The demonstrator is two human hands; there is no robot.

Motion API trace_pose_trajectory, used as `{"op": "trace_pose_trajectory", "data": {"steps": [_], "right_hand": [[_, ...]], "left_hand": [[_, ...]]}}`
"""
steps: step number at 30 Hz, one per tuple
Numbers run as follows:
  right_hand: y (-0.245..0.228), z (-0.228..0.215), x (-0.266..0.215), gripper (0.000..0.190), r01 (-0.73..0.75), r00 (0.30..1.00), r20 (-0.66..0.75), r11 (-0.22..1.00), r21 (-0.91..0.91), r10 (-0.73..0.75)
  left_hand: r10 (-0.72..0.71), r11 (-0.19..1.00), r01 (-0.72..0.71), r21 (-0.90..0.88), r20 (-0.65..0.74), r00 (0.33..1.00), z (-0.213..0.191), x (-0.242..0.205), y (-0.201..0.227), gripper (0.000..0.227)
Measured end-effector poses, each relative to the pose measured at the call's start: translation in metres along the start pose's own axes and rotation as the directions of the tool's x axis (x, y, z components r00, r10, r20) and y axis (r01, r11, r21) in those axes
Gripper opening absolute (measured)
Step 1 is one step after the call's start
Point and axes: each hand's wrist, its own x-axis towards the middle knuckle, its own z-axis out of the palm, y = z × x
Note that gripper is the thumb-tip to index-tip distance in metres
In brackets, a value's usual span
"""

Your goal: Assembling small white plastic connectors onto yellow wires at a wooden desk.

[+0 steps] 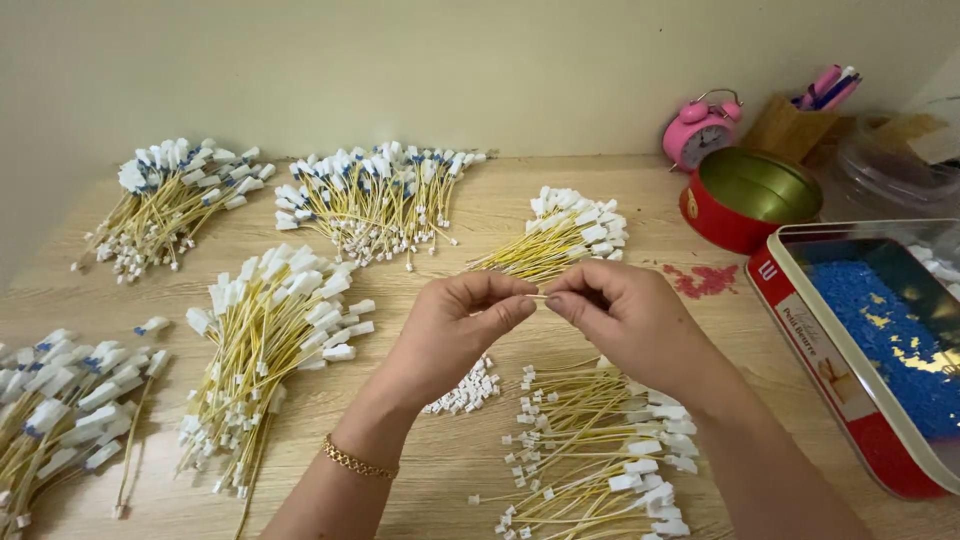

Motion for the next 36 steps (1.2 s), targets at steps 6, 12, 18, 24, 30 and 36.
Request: {"op": "trace_pose_trajectory", "data": {"steps": [6, 12, 18, 24, 30, 36], "right_hand": [[-0.006, 0.002, -0.001, 0.012, -0.078, 0.997, -0.003, 0.985, 0.151, 0.080], [-0.008, 0.000, -0.001, 0.014, -0.081, 0.996, -0.009, 0.983, 0.167, 0.083], [-0.007, -0.002, -0.003, 0.018, -0.061, 0.998, 0.017, 0.989, 0.135, 0.059], [-0.007, 0.005, -0.003, 0.006, 0.137, 0.989, -0.050, 0.990, -0.032, -0.139], [0.007, 0.013, -0.001, 0.006, 0.136, 0.986, -0.081, 0.986, -0.102, -0.144], [0.006, 0.012, -0.001, 0.009, -0.033, 0.999, -0.019, 0.998, -0.056, 0.032]], "left_hand": [[-0.018, 0.988, 0.010, -0.156, -0.055, 0.998, 0.008, 0.003, -0.009, 0.019], [-0.069, 0.960, 0.036, -0.276, -0.111, 0.991, 0.016, -0.002, 0.000, 0.020], [-0.059, 0.963, 0.013, -0.268, -0.166, 0.984, 0.016, -0.001, -0.002, 0.018], [-0.016, 0.989, -0.009, -0.150, -0.169, 0.986, 0.016, -0.002, -0.001, 0.013], [-0.033, 0.996, 0.026, -0.086, -0.078, 0.996, 0.005, -0.004, 0.004, 0.022], [-0.158, 0.499, 0.018, 0.866, 0.071, 0.985, -0.014, 0.004, 0.000, 0.027]]}}
